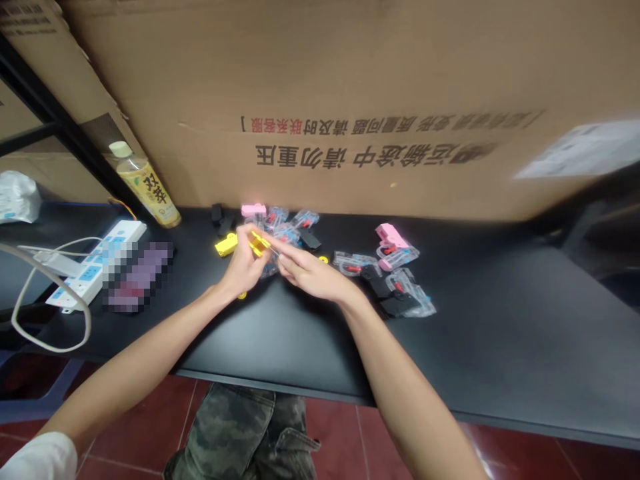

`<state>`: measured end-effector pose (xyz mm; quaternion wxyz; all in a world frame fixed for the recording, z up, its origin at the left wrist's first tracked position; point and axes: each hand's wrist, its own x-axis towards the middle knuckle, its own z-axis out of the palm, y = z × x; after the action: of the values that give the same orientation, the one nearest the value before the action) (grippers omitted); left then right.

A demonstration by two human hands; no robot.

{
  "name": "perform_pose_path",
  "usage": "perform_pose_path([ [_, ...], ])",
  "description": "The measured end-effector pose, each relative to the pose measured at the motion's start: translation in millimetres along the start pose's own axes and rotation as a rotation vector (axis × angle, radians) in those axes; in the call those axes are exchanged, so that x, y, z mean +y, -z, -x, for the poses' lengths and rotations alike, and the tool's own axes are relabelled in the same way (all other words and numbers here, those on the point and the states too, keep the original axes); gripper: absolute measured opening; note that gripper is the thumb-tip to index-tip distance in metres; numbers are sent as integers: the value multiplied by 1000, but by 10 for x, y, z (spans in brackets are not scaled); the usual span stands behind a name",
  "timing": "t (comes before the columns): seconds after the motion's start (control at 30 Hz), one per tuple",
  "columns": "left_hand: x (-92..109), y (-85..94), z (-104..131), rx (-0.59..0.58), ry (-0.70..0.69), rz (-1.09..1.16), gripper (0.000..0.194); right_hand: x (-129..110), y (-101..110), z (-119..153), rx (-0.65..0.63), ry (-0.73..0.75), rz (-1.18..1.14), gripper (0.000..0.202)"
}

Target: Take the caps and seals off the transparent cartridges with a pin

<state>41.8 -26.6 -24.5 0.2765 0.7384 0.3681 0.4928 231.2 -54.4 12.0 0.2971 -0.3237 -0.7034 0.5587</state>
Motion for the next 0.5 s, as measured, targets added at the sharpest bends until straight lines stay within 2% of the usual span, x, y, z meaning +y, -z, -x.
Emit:
perform_pose_path([
  [0.2,-36,-50,65,114,22,-162,30,92,-73,-60,58,22,74,64],
  [0.4,-109,-64,41,135,-136,-370,25,112,-193,-115,150,17,55,63],
  [0.5,-125,-76,30,149,-147,-373,27,136,-190,-127,177,26,109,61],
])
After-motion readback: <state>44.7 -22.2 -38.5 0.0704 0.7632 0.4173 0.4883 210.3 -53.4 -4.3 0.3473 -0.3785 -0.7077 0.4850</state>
